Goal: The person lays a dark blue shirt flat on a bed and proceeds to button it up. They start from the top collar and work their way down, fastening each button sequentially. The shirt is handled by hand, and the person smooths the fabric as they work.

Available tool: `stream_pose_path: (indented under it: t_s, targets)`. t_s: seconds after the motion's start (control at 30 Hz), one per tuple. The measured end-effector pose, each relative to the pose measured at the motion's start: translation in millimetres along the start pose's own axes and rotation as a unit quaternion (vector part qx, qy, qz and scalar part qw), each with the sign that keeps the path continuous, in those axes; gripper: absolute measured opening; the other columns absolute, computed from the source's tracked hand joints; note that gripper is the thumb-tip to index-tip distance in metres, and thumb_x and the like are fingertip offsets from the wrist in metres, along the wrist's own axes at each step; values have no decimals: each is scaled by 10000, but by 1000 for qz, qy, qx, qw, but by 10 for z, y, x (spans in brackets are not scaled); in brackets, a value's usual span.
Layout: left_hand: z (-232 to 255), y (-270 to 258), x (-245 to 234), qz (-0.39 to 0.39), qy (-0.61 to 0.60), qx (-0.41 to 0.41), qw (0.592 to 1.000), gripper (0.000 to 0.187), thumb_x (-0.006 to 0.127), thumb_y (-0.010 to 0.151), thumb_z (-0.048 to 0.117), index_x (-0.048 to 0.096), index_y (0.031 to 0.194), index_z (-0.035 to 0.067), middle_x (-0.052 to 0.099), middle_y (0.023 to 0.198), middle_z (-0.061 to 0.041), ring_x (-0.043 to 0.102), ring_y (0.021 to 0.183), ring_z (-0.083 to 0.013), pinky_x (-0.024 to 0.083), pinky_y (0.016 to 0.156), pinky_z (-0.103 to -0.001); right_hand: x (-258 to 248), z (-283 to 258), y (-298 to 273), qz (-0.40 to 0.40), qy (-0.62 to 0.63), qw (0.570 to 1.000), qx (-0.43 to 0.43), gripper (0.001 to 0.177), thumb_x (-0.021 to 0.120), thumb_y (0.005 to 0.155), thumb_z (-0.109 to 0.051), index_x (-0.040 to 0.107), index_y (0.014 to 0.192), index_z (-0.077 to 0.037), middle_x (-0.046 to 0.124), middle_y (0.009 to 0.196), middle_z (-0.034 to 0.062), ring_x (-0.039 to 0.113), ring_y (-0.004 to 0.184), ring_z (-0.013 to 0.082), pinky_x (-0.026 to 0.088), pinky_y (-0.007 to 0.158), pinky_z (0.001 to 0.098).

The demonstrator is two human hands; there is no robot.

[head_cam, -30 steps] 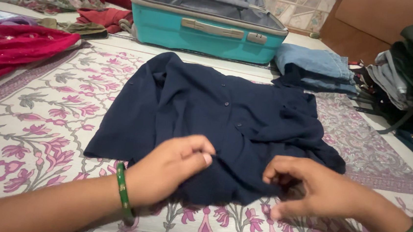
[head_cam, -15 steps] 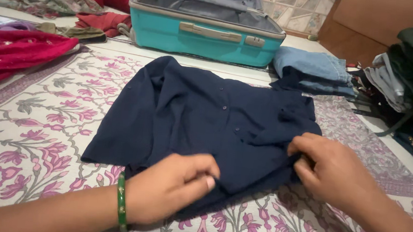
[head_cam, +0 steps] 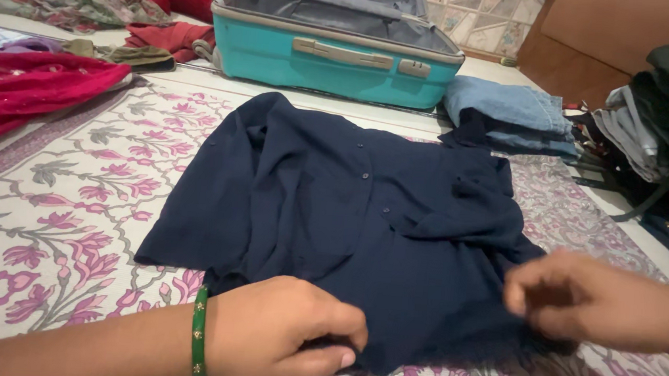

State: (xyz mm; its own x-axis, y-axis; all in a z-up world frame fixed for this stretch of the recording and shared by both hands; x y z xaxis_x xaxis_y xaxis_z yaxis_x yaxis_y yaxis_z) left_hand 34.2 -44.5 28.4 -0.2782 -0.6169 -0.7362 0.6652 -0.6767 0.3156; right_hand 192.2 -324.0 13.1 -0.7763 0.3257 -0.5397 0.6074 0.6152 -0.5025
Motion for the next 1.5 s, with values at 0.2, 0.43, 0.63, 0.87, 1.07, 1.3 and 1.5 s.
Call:
stream_pose_path:
  t_s: [0.2,0.43,0.63,0.87,1.07,1.3,1.5]
  targets:
    - [84,-1,38,-45,18,50,998,205,564,1001,229,676,1018,59,692,890,-112,705,883,-299,558,780,-404,305,-27,-80,-111,34,984,131,175,684,843,-18,739,1009,-21,748,754,44,686,597,138,523,549,245]
    - [79,9,-287,158,92,8,983,206,607,905,117,643,1103,70,678,932,-89,701,894,-286,558,783,-386,-511,-110,129,426,-153,891,-33,236,821,837,-287,783,935,-75,731,792,60,710,695,158,567,652,328]
    - [-144,-52,-502,174,192,-38,965,249,720,795,160,651,1019,76,668,980,-82,648,980,-300,515,842,-407,-619,-573,292,452,-300,838,-65,366,793,825,-280,703,1155,-149,759,1058,85,723,991,257,567,843,395]
    - [-404,-147,-455,164,174,-164,957,404,772,771,235,632,1106,57,632,1021,-111,638,987,-312,514,844,-398,-776,-475,1021,402,-386,829,-41,713,790,804,-300,497,1440,-173,657,1209,202,620,1125,389,503,944,460]
    - [-651,-222,-448,156,150,-293,931,453,786,753,294,653,1138,95,668,987,-95,666,982,-276,525,862,-384,-734,-257,962,455,-321,831,-4,464,706,829,-182,700,1293,-158,779,949,123,738,912,313,570,848,413]
    - [-712,-243,-457,164,94,-348,918,568,875,652,287,651,1142,107,638,923,-72,648,853,-207,533,770,-337,-771,-453,692,287,-125,949,31,294,728,839,-195,769,1080,-32,788,846,50,697,693,193,540,637,325]
    - [-596,-193,-397,193,-46,-293,935,523,859,647,110,655,1128,91,584,902,-25,530,647,-133,503,606,-285,-175,-662,478,-34,-108,992,50,410,824,751,-236,764,1091,-15,780,824,89,674,693,178,488,600,287]
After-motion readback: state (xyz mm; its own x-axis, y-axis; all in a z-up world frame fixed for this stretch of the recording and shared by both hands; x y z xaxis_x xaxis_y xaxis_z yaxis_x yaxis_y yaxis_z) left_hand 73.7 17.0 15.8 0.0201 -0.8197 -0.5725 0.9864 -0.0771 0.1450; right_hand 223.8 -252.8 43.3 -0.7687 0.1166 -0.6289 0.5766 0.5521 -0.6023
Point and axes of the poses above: each hand's wrist, its own y-axis towards the middle knuckle, its own x-axis out of the palm, z = x × y, the point moved 7 cm from there along y, towards the middle knuckle
